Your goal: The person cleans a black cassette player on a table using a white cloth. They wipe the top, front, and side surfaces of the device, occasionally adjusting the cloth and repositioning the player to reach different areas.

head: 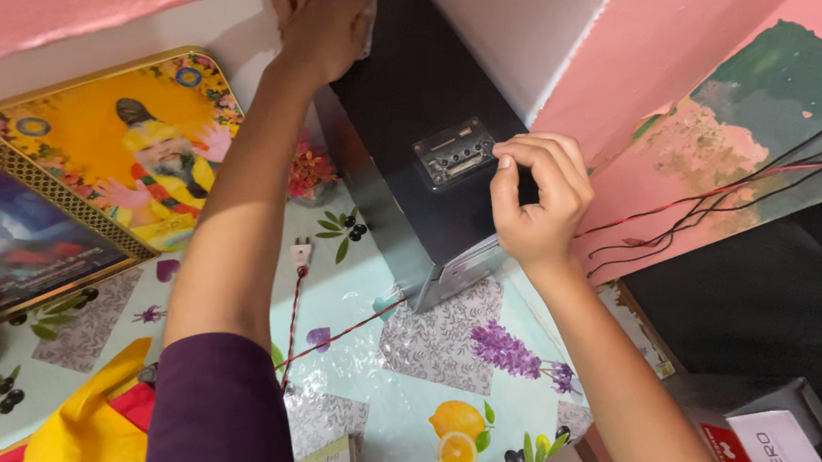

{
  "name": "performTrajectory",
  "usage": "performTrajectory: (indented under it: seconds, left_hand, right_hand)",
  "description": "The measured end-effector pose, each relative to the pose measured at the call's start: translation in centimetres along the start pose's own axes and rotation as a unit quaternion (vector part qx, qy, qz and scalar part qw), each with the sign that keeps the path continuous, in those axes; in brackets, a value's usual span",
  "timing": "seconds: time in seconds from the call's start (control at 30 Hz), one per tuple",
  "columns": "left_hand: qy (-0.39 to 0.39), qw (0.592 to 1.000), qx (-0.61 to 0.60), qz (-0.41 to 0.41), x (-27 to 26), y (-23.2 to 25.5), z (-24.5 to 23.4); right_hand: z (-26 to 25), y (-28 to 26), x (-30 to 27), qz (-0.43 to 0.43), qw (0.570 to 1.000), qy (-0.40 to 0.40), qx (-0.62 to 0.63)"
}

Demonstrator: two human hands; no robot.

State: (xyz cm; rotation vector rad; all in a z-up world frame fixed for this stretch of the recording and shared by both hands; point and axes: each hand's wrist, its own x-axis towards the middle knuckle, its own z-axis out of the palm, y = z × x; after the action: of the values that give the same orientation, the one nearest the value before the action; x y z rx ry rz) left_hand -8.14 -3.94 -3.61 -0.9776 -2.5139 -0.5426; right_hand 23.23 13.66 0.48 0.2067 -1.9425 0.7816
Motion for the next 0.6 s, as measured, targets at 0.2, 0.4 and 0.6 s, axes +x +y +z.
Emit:
performTrajectory:
  seconds: [0.2, 0.4, 0.6]
  left_hand:
    - [0.007, 1.000, -0.011, -0.025, -3.0, -1.9, -2.2]
    - [0.005, 0.991, -0.043, -0.125, -4.4, -1.9, -2.0]
    - [0.052, 0.988, -0.029, -0.141, -5.9, -1.4, -3.2]
  right_hand:
    - [0.0, -0.1, -0.1, -0.003, 1.000, 0.004, 0.000]
    - [-0.1, -0.1, -0.1, -0.003, 1.000, 0.008, 0.000]
    - [-0.1, -0.2, -0.2, -0.002, 1.000, 0.012, -0.004]
